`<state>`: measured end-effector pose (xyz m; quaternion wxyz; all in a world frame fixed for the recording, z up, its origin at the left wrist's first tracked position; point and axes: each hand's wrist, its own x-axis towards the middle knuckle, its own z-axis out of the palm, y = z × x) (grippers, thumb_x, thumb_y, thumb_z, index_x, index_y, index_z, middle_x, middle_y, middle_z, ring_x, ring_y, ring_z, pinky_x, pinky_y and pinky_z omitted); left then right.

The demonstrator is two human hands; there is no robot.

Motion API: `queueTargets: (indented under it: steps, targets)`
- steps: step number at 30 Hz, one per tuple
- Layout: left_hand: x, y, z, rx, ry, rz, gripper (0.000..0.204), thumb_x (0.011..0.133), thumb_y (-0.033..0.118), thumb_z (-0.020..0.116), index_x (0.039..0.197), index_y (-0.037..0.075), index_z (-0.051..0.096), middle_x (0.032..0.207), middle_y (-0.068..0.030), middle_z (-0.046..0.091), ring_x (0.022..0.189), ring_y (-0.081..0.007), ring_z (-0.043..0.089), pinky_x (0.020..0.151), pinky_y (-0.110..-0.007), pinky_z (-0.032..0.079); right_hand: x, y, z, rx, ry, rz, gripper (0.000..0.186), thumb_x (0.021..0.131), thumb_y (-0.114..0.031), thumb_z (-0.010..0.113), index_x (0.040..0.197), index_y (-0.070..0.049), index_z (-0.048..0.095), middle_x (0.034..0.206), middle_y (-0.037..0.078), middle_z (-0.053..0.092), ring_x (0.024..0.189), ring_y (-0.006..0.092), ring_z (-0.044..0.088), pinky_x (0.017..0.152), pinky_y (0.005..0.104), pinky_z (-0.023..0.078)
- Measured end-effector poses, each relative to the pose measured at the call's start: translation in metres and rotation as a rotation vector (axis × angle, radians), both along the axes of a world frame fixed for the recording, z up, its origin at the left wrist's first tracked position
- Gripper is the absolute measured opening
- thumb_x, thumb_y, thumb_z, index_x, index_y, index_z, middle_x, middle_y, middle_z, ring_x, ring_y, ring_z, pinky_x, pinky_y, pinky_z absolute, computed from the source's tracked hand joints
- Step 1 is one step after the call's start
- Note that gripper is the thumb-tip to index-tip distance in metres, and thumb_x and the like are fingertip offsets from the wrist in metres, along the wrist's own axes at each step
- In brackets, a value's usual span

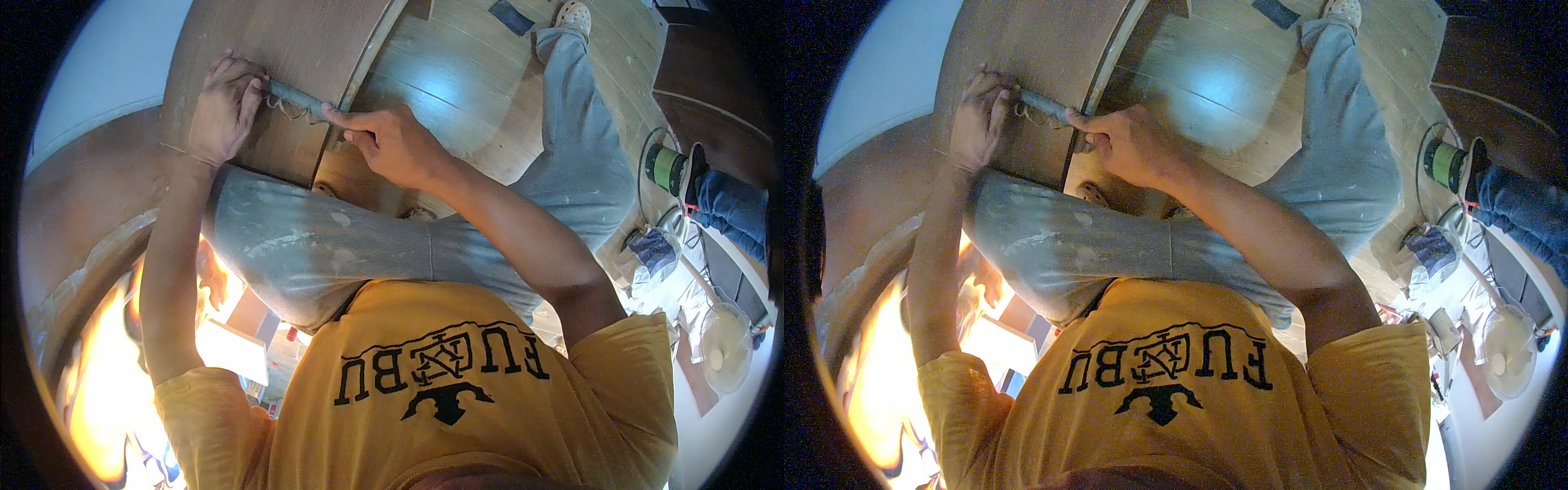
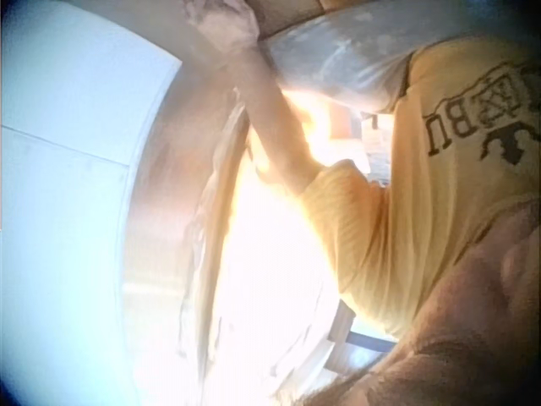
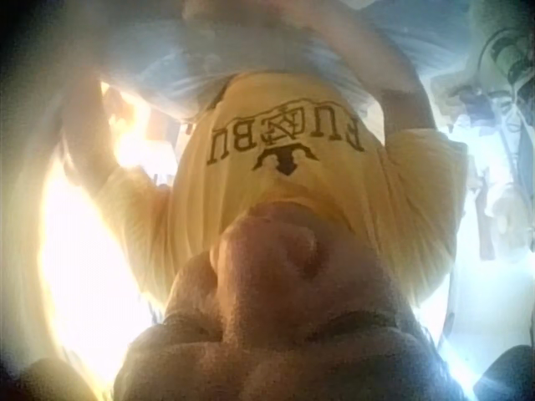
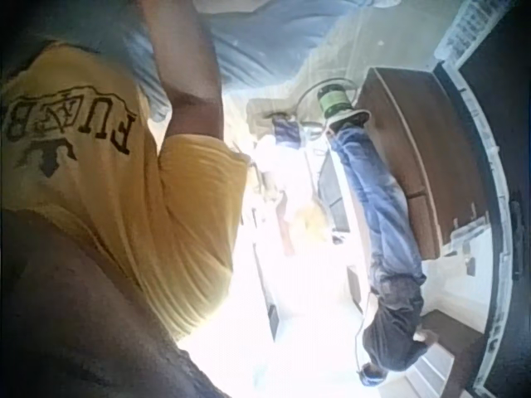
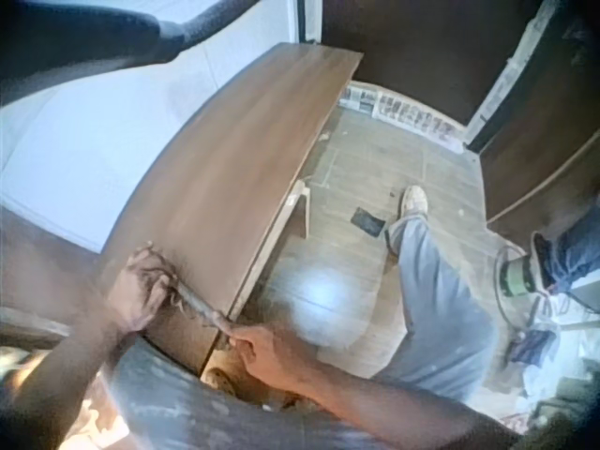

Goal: The person sits on the floor and uses a chisel to carve a decorative pattern into a wooden board. They then use scissors to trim the carved material and a sanding block to smooth the surface.

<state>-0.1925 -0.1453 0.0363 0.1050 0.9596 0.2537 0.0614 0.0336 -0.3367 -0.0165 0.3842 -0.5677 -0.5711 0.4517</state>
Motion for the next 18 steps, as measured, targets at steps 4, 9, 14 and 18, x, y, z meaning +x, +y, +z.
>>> queueTargets:
  steps: [4, 9, 14, 18]
  targets:
    - [0.017, -0.013, 0.004, 0.031, -0.016, -0.015, 0.02, 0.098, 0.011, 0.056, 0.093, 0.0, 0.072, 0.098, -0.0134, 0.068, 0.104, -0.0349, 0.063, 0.12, -0.052, 0.036, 0.01, -0.013, 0.002, 0.008, 0.034, -0.008, 0.05, 0.1, -0.006, 0.065, 0.146, -0.026, 0.061, 0.064, 0.021, 0.052, 0.052, 0.0162, 0.034, 0.053, 0.0299, 0.04]
    - [0.04, -0.051, 0.004, -0.06, -0.082, -0.059, 0.017, 0.093, 0.009, 0.058, 0.089, -0.001, 0.071, 0.096, -0.0136, 0.068, 0.104, -0.0354, 0.062, 0.121, -0.052, 0.036, 0.036, -0.056, 0.01, -0.091, -0.025, 0.023, 0.052, 0.101, -0.006, 0.064, 0.148, -0.028, 0.059, 0.062, 0.019, 0.048, 0.052, 0.0155, 0.033, 0.052, 0.029, 0.038]
    - [0.044, -0.058, 0.002, -0.089, -0.081, -0.073, 0.016, 0.092, 0.008, 0.058, 0.09, -0.001, 0.071, 0.095, -0.0144, 0.066, 0.102, -0.0354, 0.062, 0.122, -0.052, 0.036, 0.045, -0.065, 0.019, -0.28, -0.062, 0.086, 0.054, 0.099, -0.01, 0.063, 0.148, -0.032, 0.057, 0.098, 0.025, 0.069, 0.057, 0.0319, 0.056, 0.062, 0.0411, 0.051]
    - [0.039, -0.054, -0.002, -0.137, -0.072, -0.056, 0.018, 0.095, 0.01, 0.057, 0.09, -0.001, 0.071, 0.096, -0.0143, 0.066, 0.102, -0.0361, 0.062, 0.122, -0.052, 0.036, 0.041, -0.067, 0.01, -0.191, -0.048, 0.053, 0.057, 0.098, -0.008, 0.064, 0.149, -0.032, 0.057, 0.099, 0.022, 0.072, 0.06, 0.0299, 0.063, 0.063, 0.0407, 0.052]
